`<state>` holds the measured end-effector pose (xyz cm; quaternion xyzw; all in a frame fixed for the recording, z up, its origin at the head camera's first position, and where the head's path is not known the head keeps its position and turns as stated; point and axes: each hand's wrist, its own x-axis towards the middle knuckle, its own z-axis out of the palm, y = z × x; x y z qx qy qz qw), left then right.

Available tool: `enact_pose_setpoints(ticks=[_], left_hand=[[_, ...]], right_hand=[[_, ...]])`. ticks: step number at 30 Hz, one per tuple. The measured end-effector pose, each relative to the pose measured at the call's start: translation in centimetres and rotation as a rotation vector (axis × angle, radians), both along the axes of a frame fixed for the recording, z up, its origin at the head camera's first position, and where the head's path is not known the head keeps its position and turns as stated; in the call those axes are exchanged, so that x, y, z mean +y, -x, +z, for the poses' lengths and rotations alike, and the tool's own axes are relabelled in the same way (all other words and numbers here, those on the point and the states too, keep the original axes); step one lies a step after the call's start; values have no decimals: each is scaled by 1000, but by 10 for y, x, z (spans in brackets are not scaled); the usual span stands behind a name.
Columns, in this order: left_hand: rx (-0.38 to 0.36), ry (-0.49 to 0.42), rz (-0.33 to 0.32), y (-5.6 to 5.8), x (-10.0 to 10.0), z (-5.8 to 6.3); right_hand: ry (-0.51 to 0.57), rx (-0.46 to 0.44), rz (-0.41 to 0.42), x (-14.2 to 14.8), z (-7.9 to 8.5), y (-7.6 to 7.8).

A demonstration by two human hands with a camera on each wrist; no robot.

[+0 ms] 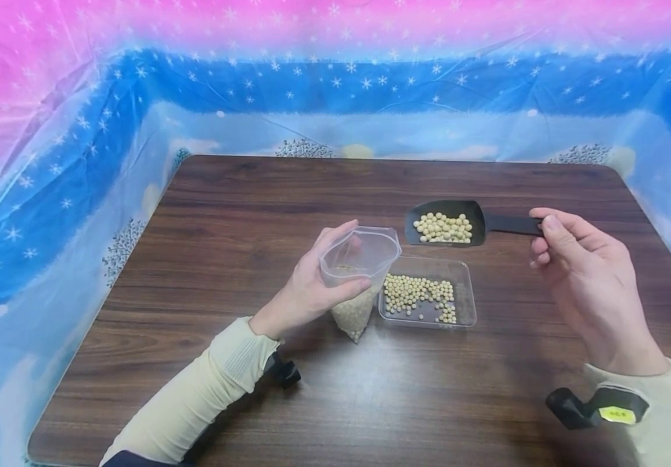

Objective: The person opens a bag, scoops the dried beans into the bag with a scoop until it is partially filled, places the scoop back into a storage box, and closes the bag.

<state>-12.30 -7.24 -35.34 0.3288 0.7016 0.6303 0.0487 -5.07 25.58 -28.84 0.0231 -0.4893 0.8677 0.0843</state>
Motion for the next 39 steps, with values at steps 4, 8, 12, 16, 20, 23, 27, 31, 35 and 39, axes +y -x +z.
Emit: enact_pose_setpoints(ticks=[4,8,12,16,20,23,27,31,35,39], left_hand=[[1,-1,-2,1,0,0],[1,0,-4,0,0,0],[24,14,3,1,0,0],[56,39,18,1,-1,-1],[55,34,17,1,-1,-1],[34,15,5,1,-1,-1],[11,3,-6,0,-2,-2],[9,9,-5,0,-2,-2],[26,22,12,0,-2,-1],[11,16,7,0,-1,-1]], right_hand=[[-94,42,-25,-15,10,-1],[-305,75,-139,-32,18,-3],[-547,155,-241,-45,22,-3],[-742,244,-314,-54,23,-4],[-909,299,-393,-63,27,-9],[-964,381,-400,-68,31,-14],[-950,577,-484,-71,36,-18],[-1029,702,-709,-69,33,-22],[-1277,663,-701,-62,19,-22],[-1430,592,-561,-52,-8,-15]])
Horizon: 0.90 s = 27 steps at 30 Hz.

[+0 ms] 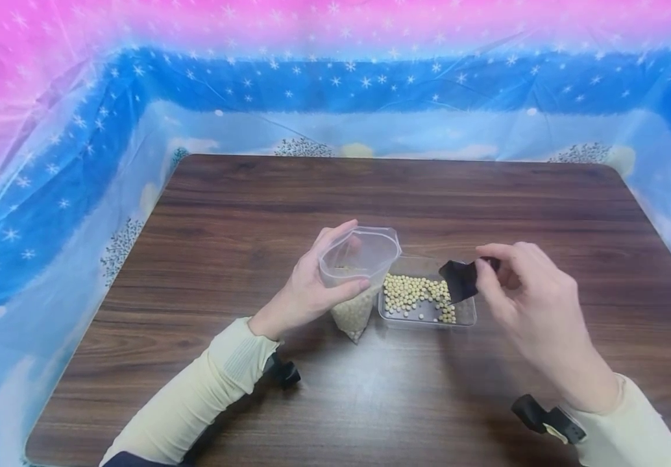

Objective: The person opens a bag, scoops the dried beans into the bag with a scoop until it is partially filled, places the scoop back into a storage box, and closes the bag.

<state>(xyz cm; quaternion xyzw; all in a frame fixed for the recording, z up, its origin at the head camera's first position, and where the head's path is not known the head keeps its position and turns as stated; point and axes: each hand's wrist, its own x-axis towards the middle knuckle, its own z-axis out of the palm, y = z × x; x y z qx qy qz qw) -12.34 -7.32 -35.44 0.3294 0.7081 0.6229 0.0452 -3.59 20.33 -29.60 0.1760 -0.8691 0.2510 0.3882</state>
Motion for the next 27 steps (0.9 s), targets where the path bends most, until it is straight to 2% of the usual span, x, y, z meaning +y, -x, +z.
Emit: enact_pose_setpoints(ticks=[4,8,13,22,27], left_hand=[[-18,-12,-13,0,0,0],[-15,-16,-13,1,-1,-1],[0,-22,-16,1,-1,-2],[4,-19,-9,0,0,0],[0,-44,-17,0,1,0]], right_hand=[[-14,-43,26,4,-23,10],[-27,-54,48,4,-34,16],[3,-90,-25,5,-39,20],[193,-316,-228,21,-38,22],[233,-474,-235,23,-52,21]])
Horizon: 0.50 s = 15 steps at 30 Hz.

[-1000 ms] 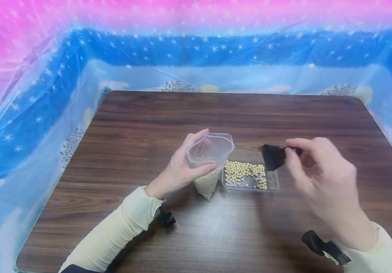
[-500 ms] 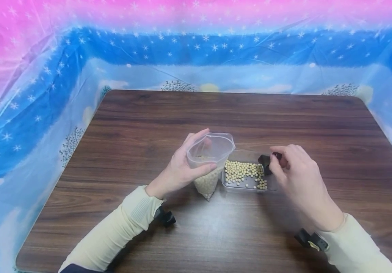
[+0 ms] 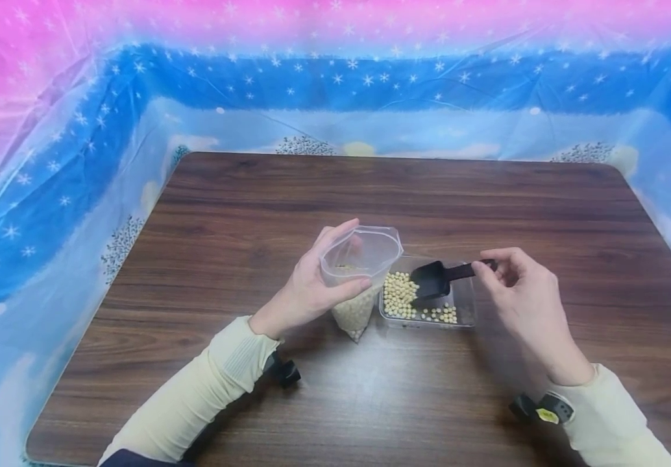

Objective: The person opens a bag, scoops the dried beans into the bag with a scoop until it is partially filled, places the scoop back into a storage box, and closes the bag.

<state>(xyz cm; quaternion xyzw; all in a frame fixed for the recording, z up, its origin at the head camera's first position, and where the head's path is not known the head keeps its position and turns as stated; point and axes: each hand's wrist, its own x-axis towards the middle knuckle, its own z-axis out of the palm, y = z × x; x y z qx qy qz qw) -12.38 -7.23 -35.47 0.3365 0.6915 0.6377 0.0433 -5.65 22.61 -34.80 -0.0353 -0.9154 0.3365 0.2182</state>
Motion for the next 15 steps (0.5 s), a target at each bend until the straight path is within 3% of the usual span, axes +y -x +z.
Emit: enact_pose_setpoints(ticks=[10,15], left_hand=[[-38,1,-13,-1,3,1],[-30,0,-6,-1,2,1]], right_hand=[[103,-215,103,6,-22,-5],[234,-283,156,13,-26,-5]])
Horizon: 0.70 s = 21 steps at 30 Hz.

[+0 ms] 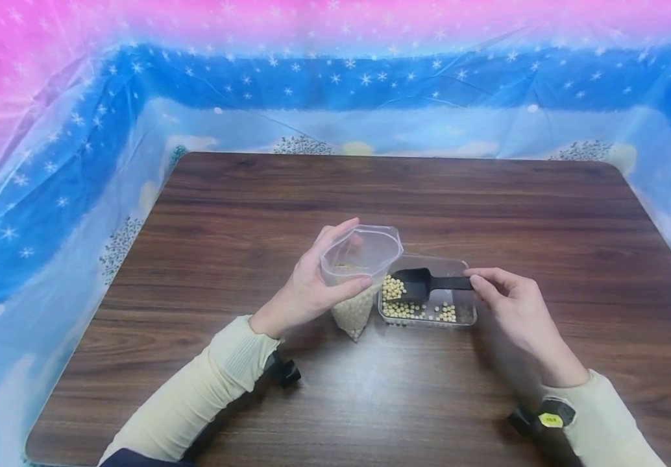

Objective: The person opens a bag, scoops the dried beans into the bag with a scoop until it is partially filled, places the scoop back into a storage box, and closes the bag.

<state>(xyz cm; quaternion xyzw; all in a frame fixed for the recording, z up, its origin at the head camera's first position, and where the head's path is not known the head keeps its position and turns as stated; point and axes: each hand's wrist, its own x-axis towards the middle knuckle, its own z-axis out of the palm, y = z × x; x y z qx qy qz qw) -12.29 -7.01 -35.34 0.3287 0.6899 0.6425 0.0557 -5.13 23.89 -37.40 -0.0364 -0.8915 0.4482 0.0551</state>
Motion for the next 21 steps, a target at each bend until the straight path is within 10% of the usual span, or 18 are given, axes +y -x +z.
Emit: enact_pose_setpoints(ticks=[21], left_hand=[[22,15,13,1,-3,0]], right_hand=[[887,-171,-15,26,-22,9]])
